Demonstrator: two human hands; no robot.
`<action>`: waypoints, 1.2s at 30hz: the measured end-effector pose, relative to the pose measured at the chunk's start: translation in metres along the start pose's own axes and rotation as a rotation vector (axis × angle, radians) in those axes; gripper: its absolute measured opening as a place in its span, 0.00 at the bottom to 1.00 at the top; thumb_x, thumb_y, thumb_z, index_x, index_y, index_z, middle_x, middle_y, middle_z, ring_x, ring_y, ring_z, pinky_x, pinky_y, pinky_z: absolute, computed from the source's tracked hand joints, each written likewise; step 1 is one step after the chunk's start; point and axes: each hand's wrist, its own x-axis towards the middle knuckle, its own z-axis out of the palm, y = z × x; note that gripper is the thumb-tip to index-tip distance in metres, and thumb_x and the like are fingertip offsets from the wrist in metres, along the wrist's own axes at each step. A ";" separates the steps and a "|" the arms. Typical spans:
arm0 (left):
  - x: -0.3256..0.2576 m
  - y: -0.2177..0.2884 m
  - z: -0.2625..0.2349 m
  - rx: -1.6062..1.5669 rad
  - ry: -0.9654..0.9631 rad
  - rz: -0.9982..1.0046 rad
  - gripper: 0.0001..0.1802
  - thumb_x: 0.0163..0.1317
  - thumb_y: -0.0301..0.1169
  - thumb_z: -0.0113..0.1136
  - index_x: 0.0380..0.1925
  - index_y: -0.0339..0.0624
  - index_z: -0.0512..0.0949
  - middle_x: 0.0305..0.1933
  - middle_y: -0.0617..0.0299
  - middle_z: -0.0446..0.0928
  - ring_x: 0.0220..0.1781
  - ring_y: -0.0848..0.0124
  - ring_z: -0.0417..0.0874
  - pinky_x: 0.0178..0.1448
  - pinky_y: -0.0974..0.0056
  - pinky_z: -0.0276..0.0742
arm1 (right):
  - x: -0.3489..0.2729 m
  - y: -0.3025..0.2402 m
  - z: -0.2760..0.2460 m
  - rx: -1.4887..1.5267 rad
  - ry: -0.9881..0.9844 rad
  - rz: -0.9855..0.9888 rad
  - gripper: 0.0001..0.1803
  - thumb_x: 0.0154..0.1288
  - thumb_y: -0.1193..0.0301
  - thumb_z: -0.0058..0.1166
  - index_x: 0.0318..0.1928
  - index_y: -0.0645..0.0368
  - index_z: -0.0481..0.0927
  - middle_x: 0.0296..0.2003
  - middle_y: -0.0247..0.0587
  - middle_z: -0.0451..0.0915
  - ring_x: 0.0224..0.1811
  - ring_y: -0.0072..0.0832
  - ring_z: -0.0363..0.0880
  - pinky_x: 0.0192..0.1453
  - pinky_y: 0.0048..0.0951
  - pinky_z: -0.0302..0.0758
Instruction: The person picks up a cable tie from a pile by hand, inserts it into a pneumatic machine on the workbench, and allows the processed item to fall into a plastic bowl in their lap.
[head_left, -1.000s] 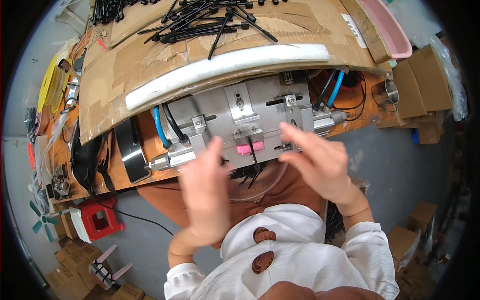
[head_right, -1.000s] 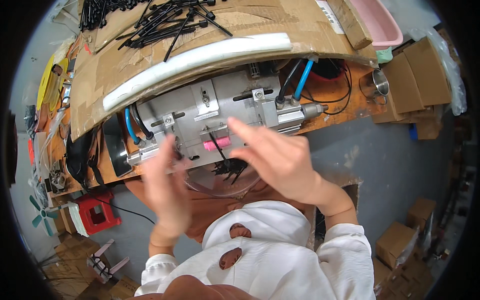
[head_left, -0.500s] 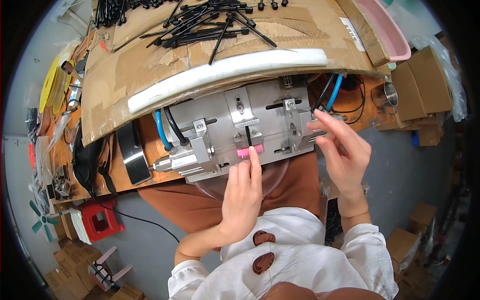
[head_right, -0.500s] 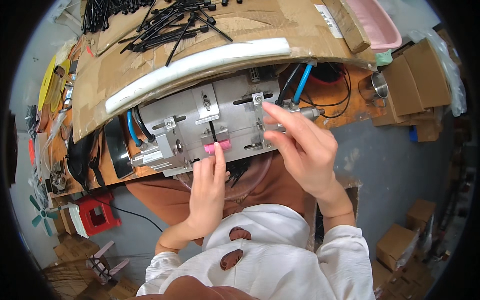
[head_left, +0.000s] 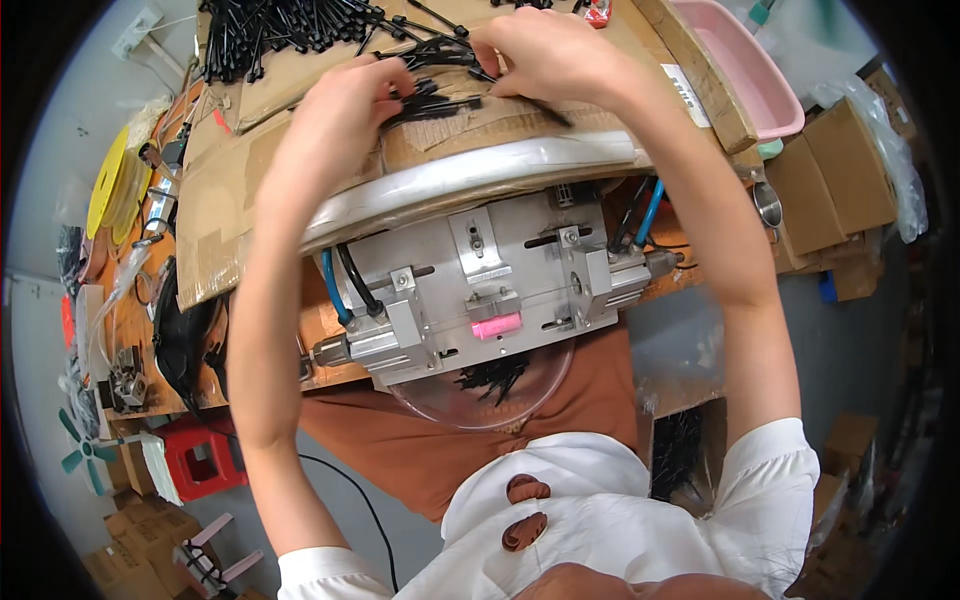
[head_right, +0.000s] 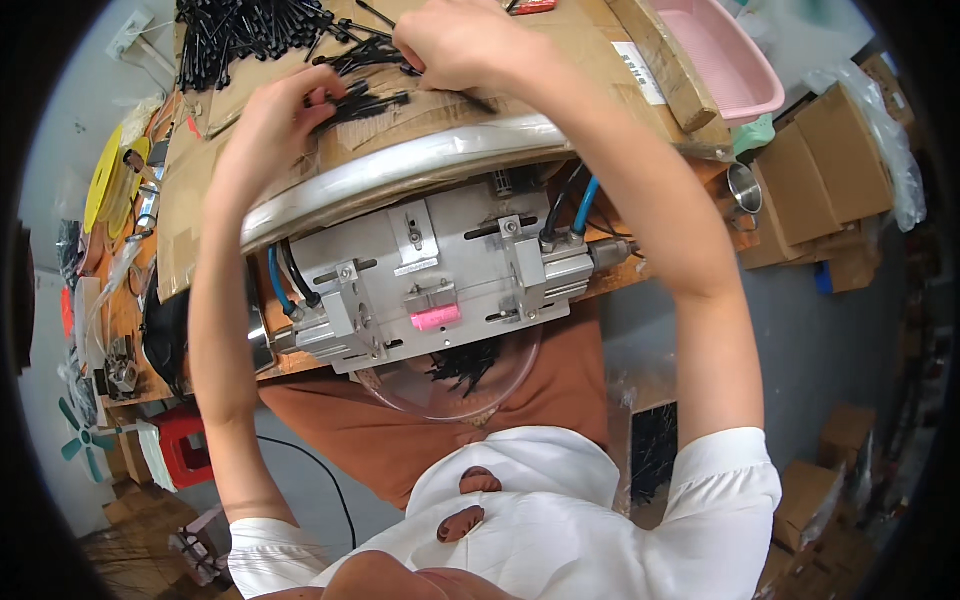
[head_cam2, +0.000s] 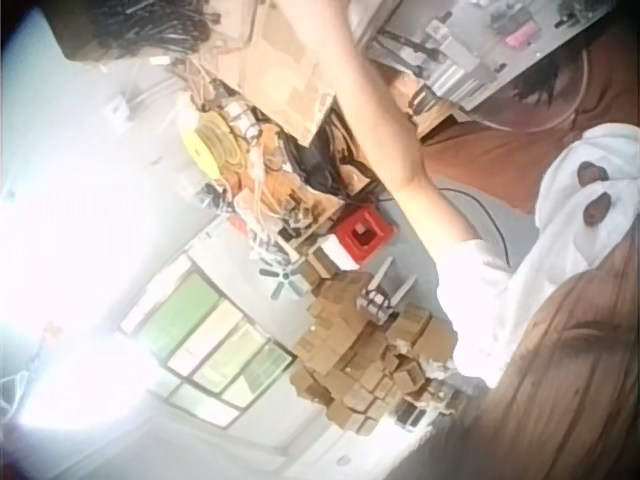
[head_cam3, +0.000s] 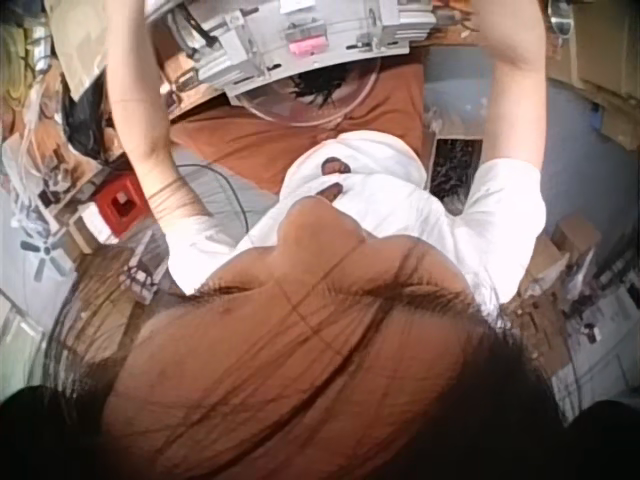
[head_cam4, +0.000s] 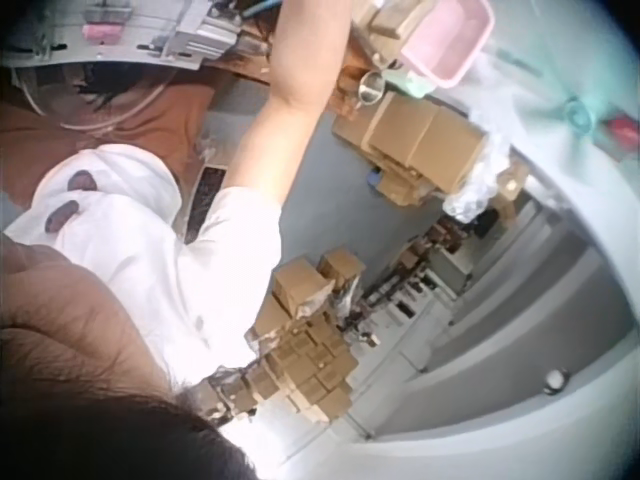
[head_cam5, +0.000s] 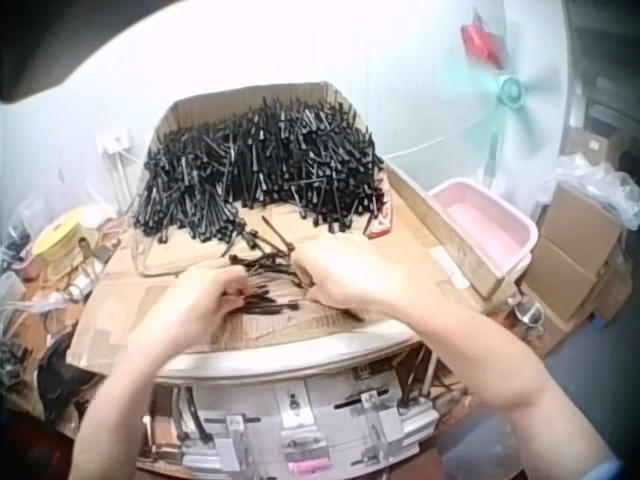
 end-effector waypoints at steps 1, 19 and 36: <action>-0.005 -0.010 -0.007 0.002 -0.003 0.108 0.10 0.54 0.19 0.59 0.37 0.38 0.76 0.31 0.55 0.73 0.33 0.59 0.75 0.40 0.61 0.72 | -0.008 0.002 -0.005 0.046 -0.065 -0.029 0.12 0.53 0.70 0.63 0.36 0.63 0.79 0.28 0.46 0.80 0.34 0.31 0.80 0.35 0.33 0.74; -0.069 0.056 -0.038 -0.675 0.205 -0.217 0.05 0.62 0.26 0.59 0.37 0.38 0.77 0.32 0.69 0.74 0.31 0.82 0.70 0.36 0.74 0.68 | -0.055 -0.009 -0.049 1.148 0.156 0.292 0.20 0.61 0.66 0.62 0.47 0.69 0.77 0.38 0.46 0.84 0.36 0.28 0.84 0.32 0.21 0.82; -0.195 0.179 0.095 -0.087 -0.078 -0.298 0.42 0.50 0.13 0.57 0.68 0.29 0.54 0.41 0.54 0.67 0.41 0.59 0.69 0.46 0.59 0.70 | -0.160 -0.009 -0.015 1.433 0.528 0.208 0.18 0.69 0.67 0.52 0.51 0.69 0.73 0.41 0.51 0.80 0.42 0.32 0.82 0.34 0.18 0.76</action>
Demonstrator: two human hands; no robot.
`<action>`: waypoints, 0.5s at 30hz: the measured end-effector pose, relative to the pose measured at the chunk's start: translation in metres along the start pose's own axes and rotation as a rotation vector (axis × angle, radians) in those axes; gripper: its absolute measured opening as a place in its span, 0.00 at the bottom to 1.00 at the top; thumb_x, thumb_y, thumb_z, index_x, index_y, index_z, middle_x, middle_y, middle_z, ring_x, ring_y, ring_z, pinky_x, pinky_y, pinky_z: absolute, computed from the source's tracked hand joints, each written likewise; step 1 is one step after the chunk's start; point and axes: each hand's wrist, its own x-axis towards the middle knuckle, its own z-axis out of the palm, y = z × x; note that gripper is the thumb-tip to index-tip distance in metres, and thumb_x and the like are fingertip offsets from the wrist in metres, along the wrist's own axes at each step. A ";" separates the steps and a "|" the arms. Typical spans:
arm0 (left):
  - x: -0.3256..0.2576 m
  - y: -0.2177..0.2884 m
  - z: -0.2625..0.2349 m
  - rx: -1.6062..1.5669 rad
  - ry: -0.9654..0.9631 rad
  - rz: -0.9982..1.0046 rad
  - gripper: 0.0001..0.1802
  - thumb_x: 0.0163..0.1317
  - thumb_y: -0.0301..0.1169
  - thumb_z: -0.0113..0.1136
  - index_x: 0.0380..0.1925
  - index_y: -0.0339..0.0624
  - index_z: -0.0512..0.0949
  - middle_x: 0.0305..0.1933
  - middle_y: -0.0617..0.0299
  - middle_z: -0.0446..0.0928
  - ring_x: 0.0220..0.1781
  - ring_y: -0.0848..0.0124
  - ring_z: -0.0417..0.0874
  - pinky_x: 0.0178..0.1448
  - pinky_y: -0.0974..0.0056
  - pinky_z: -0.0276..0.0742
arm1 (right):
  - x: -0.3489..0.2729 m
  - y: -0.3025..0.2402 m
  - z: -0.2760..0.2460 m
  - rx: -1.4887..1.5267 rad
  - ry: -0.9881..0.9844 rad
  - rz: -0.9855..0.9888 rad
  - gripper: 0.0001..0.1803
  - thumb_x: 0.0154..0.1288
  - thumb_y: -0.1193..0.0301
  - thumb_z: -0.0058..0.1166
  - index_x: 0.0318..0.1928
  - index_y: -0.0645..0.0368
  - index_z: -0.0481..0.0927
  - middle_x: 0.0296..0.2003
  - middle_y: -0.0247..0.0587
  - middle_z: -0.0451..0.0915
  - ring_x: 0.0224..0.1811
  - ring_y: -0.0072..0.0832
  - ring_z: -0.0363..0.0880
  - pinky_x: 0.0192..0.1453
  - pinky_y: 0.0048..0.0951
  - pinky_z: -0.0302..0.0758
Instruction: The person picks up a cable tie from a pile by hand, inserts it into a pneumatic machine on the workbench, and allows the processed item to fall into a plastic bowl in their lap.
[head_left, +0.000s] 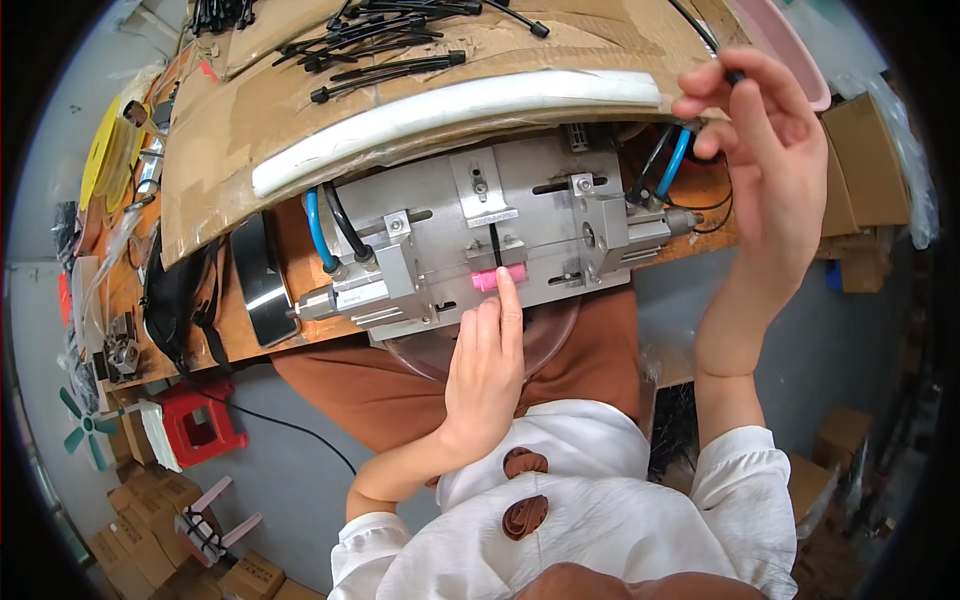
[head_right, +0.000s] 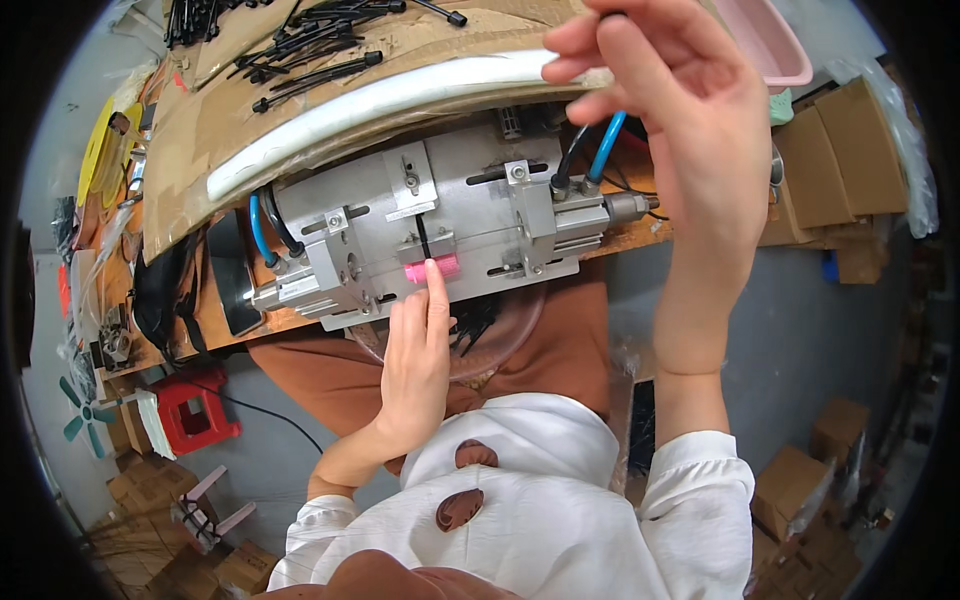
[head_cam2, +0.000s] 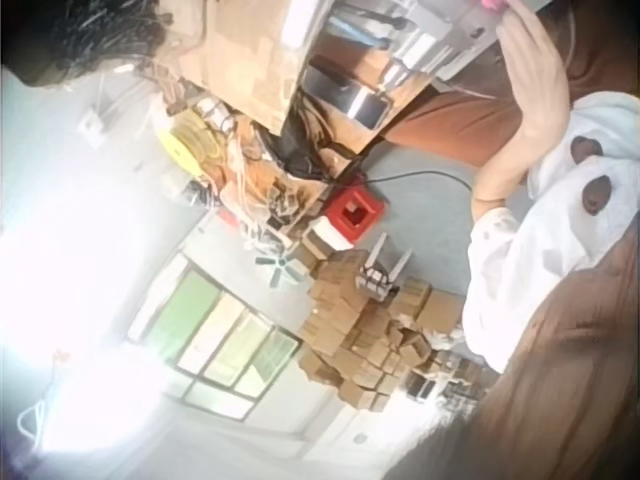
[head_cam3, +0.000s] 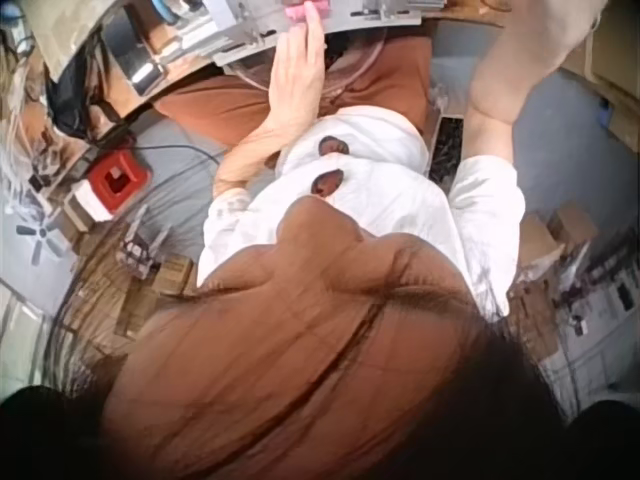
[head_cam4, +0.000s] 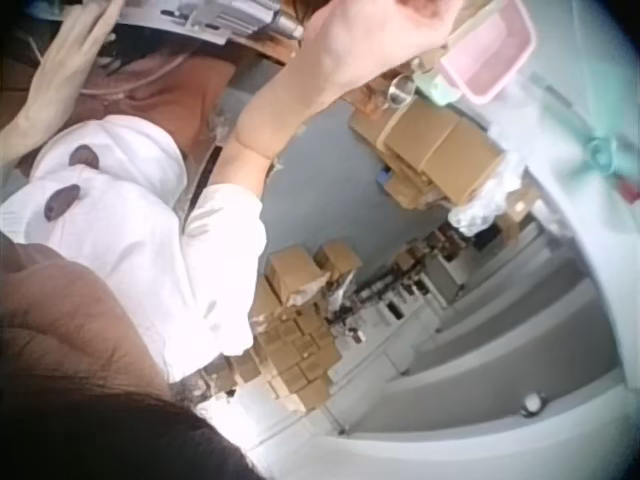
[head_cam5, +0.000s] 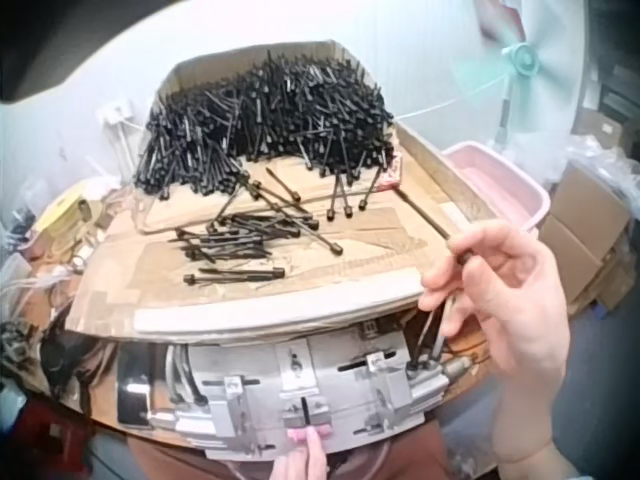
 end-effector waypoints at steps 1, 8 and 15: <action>0.000 -0.001 -0.001 0.007 -0.010 -0.011 0.42 0.50 0.13 0.57 0.67 0.28 0.54 0.40 0.54 0.67 0.41 0.59 0.69 0.46 0.59 0.70 | -0.005 -0.001 0.017 -0.021 0.066 -0.035 0.13 0.66 0.73 0.54 0.46 0.69 0.75 0.38 0.49 0.82 0.37 0.31 0.82 0.32 0.21 0.77; 0.028 -0.017 -0.048 -0.053 0.078 0.141 0.38 0.47 0.14 0.55 0.64 0.33 0.64 0.43 0.51 0.70 0.41 0.59 0.71 0.49 0.58 0.72 | -0.103 0.033 0.057 -0.705 -0.122 -0.333 0.27 0.49 0.82 0.65 0.54 0.68 0.75 0.36 0.45 0.82 0.24 0.27 0.79 0.25 0.22 0.75; 0.163 -0.123 -0.129 -0.013 0.201 0.150 0.06 0.61 0.23 0.53 0.37 0.41 0.78 0.40 0.56 0.74 0.41 0.61 0.73 0.50 0.61 0.69 | -0.144 0.075 0.095 -0.739 -0.277 -0.234 0.35 0.46 0.81 0.66 0.58 0.70 0.72 0.17 0.36 0.70 0.16 0.26 0.70 0.20 0.27 0.67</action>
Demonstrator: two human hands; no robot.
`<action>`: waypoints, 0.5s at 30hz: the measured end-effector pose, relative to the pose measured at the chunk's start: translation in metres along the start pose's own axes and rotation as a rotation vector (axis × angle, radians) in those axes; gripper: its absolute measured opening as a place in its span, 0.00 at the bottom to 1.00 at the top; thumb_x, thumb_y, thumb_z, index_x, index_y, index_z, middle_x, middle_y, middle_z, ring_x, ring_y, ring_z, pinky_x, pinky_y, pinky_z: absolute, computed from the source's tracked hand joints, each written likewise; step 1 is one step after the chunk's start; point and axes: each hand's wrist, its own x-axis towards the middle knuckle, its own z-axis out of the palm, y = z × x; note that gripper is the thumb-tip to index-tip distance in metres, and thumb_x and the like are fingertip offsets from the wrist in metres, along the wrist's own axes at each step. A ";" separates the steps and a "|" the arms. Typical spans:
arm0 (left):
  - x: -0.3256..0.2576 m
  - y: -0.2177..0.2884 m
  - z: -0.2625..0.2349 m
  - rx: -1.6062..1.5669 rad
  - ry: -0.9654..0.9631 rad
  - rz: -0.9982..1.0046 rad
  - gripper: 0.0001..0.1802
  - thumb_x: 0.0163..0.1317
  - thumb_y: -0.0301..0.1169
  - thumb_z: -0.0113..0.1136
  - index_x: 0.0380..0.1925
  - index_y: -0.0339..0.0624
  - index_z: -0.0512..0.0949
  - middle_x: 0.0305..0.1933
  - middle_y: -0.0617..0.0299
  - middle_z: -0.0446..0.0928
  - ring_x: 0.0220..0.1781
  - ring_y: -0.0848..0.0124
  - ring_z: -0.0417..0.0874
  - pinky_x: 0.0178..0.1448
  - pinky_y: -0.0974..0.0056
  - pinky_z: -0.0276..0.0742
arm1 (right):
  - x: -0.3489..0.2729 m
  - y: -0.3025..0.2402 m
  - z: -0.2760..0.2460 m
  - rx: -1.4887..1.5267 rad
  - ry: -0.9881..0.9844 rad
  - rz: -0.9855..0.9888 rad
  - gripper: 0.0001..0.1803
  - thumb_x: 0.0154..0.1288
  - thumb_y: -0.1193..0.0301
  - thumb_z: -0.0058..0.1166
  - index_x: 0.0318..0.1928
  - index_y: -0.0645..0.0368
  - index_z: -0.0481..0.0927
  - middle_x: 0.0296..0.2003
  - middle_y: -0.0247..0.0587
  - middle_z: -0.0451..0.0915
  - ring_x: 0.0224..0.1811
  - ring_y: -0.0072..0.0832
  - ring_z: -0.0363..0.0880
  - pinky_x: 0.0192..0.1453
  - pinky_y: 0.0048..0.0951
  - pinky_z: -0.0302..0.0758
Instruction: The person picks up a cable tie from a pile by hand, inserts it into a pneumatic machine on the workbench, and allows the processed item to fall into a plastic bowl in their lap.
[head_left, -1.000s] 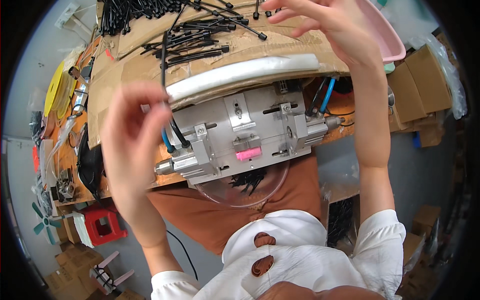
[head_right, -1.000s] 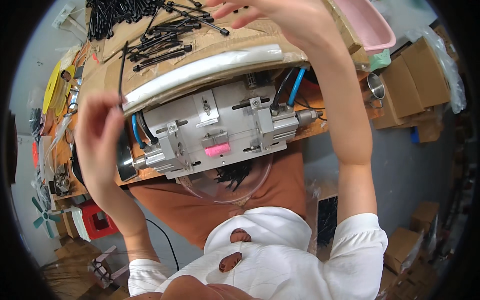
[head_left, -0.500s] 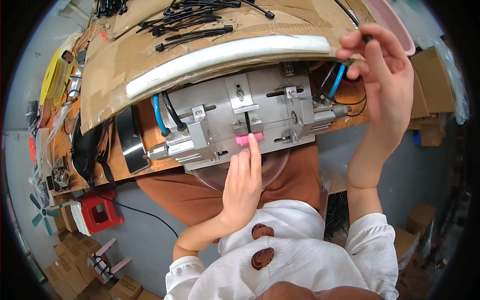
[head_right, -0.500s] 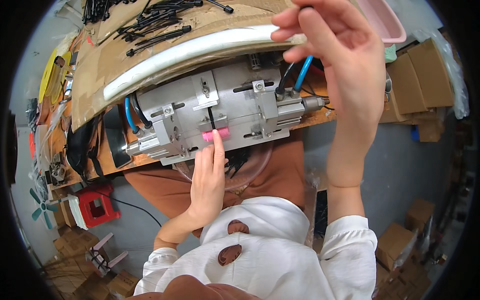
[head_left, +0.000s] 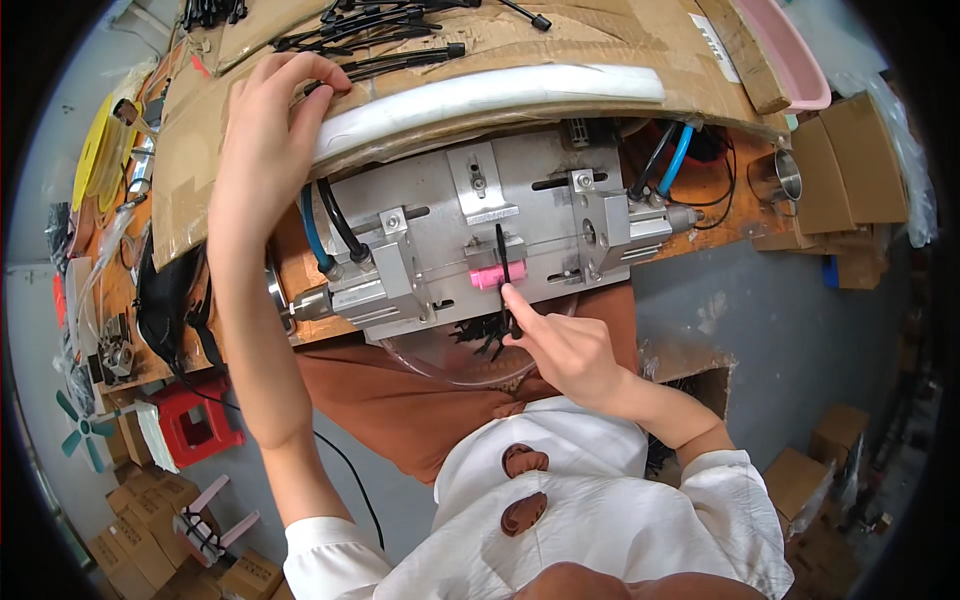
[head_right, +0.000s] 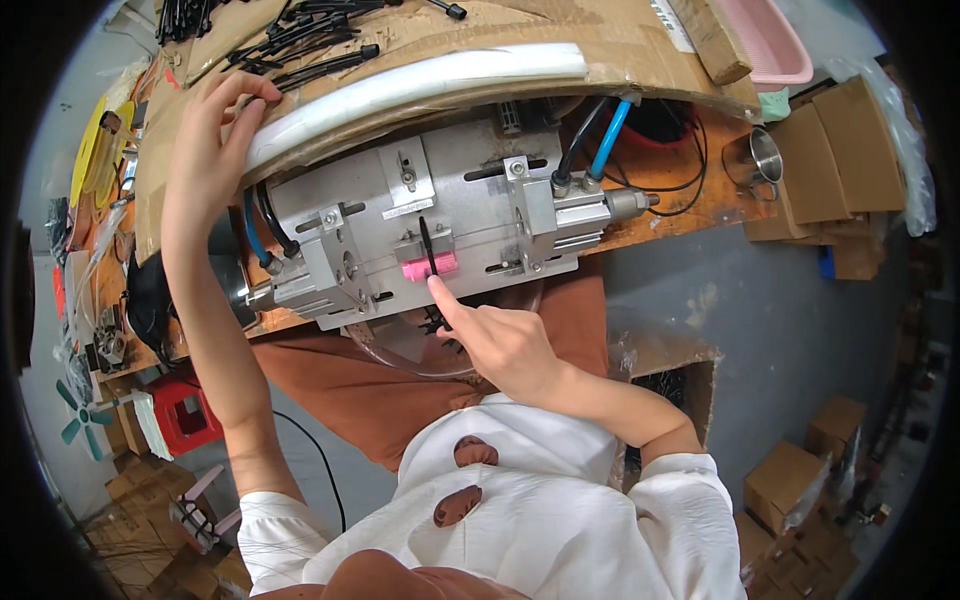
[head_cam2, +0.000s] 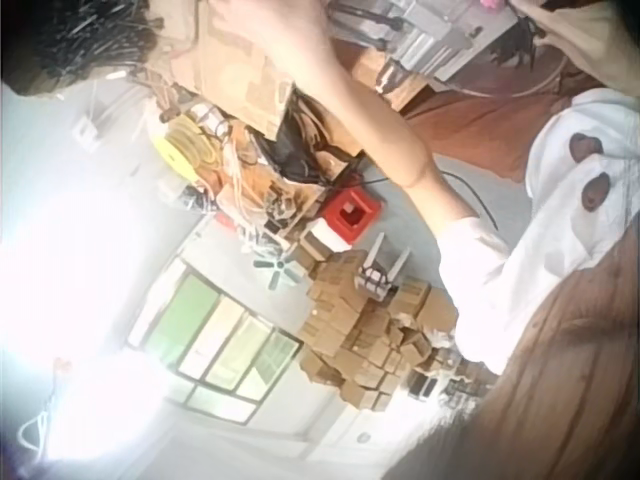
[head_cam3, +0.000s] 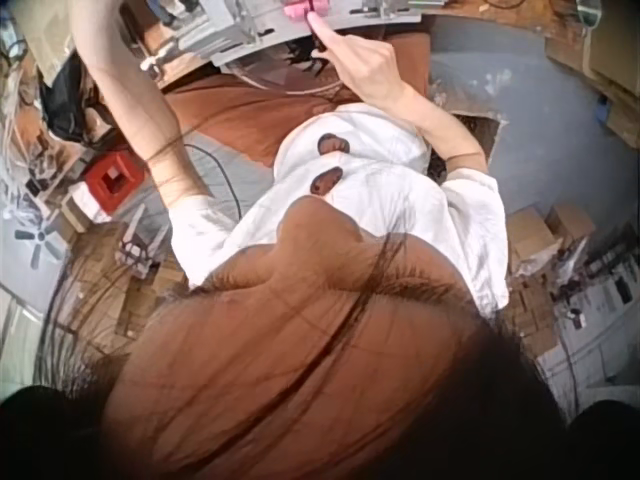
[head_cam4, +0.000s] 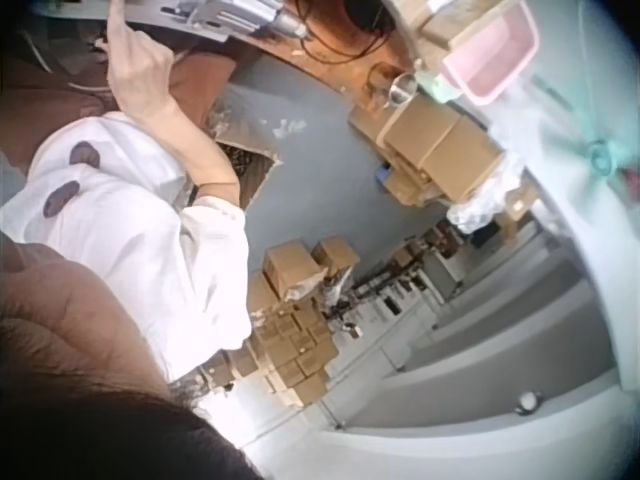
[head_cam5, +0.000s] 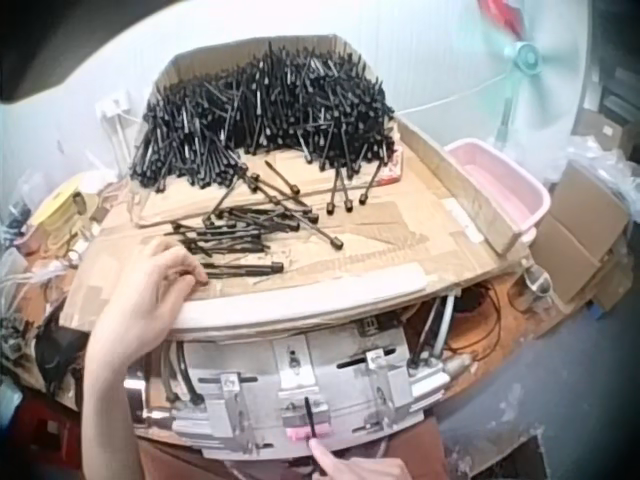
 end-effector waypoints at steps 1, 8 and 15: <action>0.006 -0.002 -0.005 -0.094 -0.107 -0.045 0.05 0.61 0.23 0.53 0.36 0.39 0.77 0.39 0.57 0.74 0.40 0.64 0.74 0.48 0.64 0.70 | 0.001 0.001 0.003 -0.004 -0.020 0.018 0.35 0.46 0.81 0.66 0.59 0.69 0.72 0.16 0.35 0.70 0.16 0.26 0.70 0.20 0.27 0.66; 0.009 -0.002 -0.030 -0.168 -0.390 -0.054 0.04 0.63 0.23 0.53 0.37 0.36 0.76 0.40 0.65 0.72 0.41 0.75 0.71 0.50 0.71 0.67 | 0.006 0.002 0.000 0.015 -0.062 0.061 0.35 0.48 0.77 0.66 0.60 0.64 0.72 0.16 0.34 0.69 0.16 0.27 0.70 0.20 0.29 0.67; 0.000 0.006 -0.041 -0.301 -0.426 0.063 0.12 0.55 0.16 0.56 0.40 0.35 0.77 0.38 0.64 0.73 0.40 0.74 0.71 0.50 0.71 0.67 | 0.125 0.009 -0.057 -0.379 0.117 -0.342 0.20 0.46 0.73 0.54 0.44 0.59 0.79 0.28 0.34 0.74 0.31 0.27 0.77 0.26 0.29 0.73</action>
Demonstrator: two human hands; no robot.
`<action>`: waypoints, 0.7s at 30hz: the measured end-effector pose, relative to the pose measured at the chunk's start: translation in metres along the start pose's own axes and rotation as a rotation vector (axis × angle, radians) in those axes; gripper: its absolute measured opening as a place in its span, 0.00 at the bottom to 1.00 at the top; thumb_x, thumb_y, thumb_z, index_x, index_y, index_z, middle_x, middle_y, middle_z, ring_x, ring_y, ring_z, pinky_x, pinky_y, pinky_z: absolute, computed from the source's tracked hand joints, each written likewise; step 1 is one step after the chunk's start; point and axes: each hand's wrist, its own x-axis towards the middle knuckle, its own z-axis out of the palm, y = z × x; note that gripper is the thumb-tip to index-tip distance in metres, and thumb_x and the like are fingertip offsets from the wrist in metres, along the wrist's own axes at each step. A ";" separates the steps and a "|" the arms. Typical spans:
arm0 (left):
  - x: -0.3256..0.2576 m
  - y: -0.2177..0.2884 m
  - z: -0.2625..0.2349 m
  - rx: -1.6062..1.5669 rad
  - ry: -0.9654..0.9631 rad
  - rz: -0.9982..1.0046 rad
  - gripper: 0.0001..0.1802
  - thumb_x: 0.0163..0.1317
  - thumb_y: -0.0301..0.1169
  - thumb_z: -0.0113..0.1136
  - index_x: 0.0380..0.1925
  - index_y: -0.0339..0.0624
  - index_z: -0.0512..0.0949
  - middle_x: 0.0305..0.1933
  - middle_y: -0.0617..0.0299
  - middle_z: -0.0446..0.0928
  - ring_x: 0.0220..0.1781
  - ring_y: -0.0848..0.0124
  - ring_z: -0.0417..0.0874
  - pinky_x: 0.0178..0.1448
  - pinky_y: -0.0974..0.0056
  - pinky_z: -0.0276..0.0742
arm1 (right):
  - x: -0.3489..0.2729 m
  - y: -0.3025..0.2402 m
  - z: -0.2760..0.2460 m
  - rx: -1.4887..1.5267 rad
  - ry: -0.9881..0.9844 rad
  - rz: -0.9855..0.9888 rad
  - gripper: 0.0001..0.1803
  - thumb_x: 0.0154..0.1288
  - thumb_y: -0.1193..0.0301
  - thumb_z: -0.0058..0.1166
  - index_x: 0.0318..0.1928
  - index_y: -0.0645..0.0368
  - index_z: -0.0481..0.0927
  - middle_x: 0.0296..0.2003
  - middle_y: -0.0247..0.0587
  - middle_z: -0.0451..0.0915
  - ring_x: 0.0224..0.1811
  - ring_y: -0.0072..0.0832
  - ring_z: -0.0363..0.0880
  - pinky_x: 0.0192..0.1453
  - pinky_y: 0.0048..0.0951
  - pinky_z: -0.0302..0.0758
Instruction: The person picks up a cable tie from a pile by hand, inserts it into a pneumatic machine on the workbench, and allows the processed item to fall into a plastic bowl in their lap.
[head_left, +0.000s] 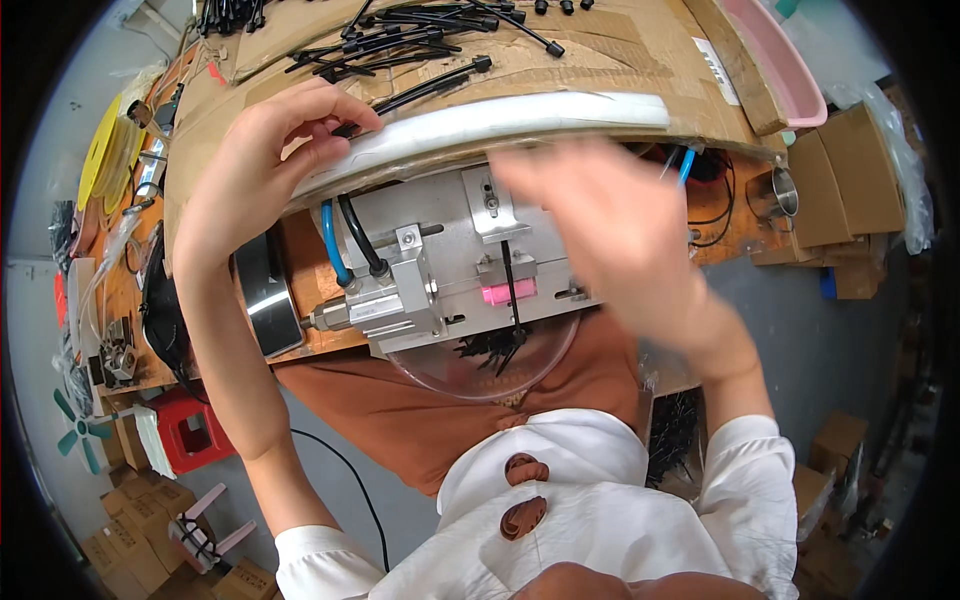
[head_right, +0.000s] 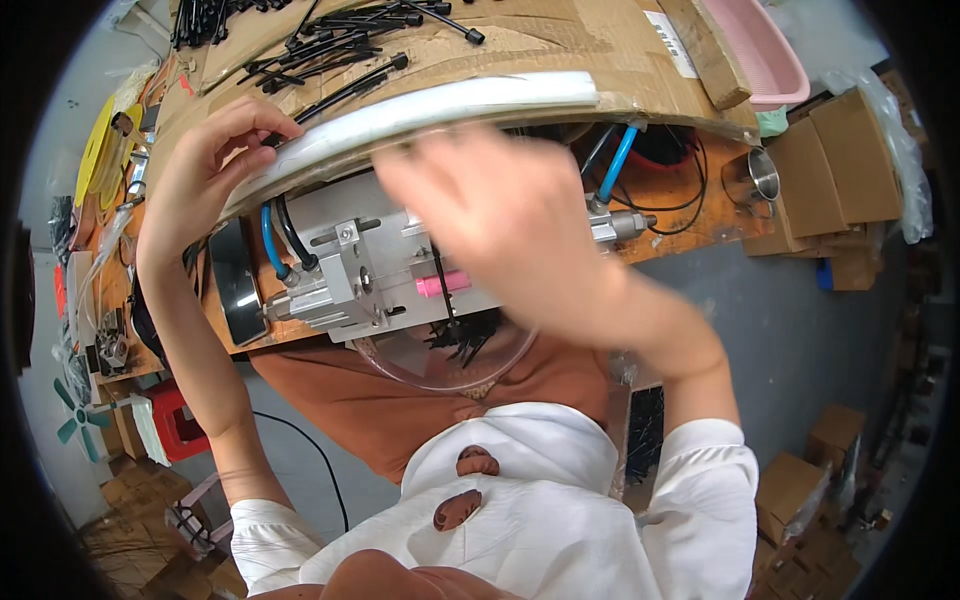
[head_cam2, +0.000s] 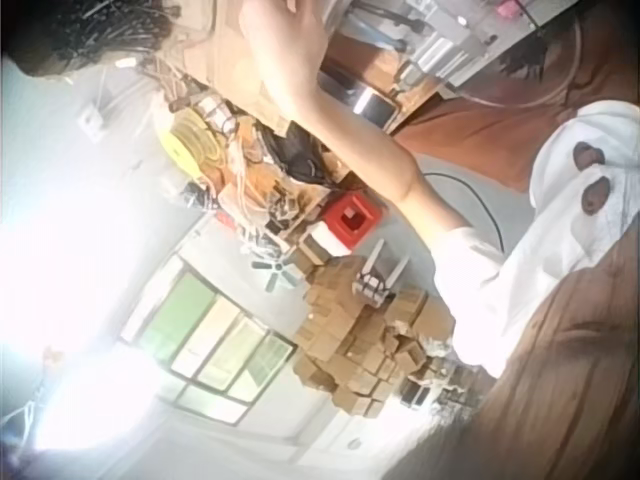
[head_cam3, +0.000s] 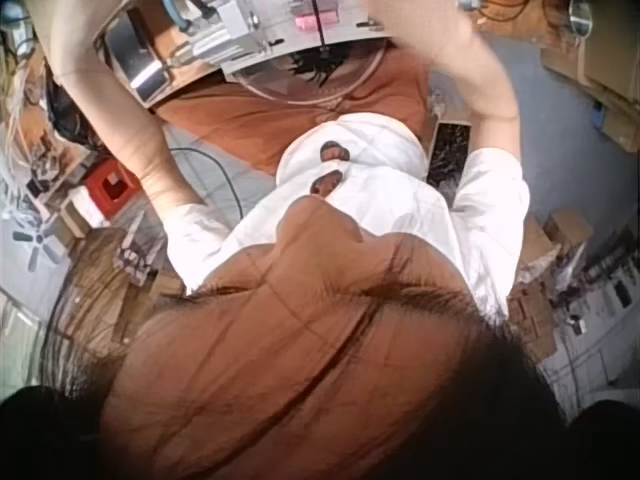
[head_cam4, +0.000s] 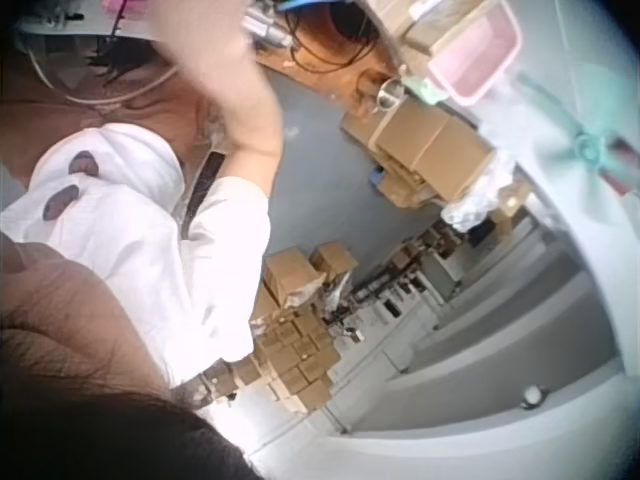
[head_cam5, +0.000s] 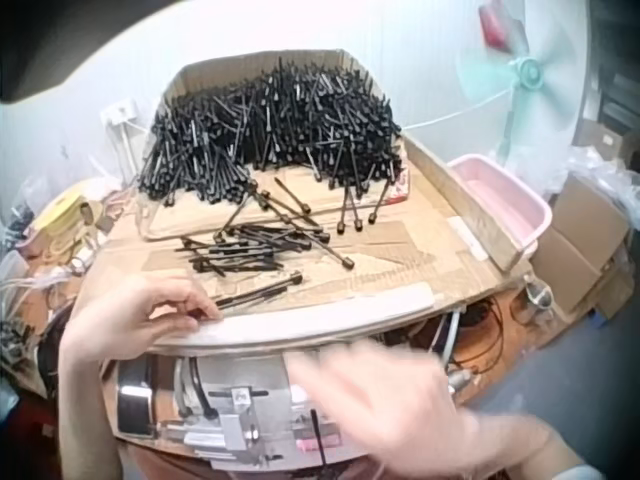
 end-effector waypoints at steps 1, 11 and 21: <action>-0.001 0.002 -0.001 0.051 0.012 0.009 0.13 0.53 0.14 0.55 0.40 0.35 0.78 0.37 0.63 0.73 0.39 0.73 0.72 0.49 0.70 0.68 | 0.030 0.009 0.003 -0.117 -0.032 0.014 0.12 0.48 0.74 0.53 0.37 0.58 0.77 0.31 0.37 0.74 0.35 0.31 0.77 0.28 0.29 0.75; -0.087 0.069 0.134 0.296 0.387 -0.025 0.35 0.48 0.15 0.59 0.62 0.33 0.68 0.34 0.58 0.71 0.35 0.67 0.72 0.40 0.64 0.72 | 0.075 0.067 -0.007 0.217 -0.161 0.248 0.12 0.62 0.77 0.50 0.45 0.67 0.76 0.25 0.42 0.78 0.29 0.32 0.77 0.36 0.31 0.73; -0.079 0.092 0.226 0.394 0.317 -0.176 0.37 0.46 0.16 0.55 0.62 0.26 0.62 0.36 0.58 0.67 0.35 0.66 0.69 0.42 0.65 0.71 | 0.010 0.037 -0.053 0.773 0.163 0.658 0.12 0.65 0.79 0.48 0.48 0.66 0.77 0.34 0.46 0.82 0.30 0.21 0.76 0.30 0.17 0.70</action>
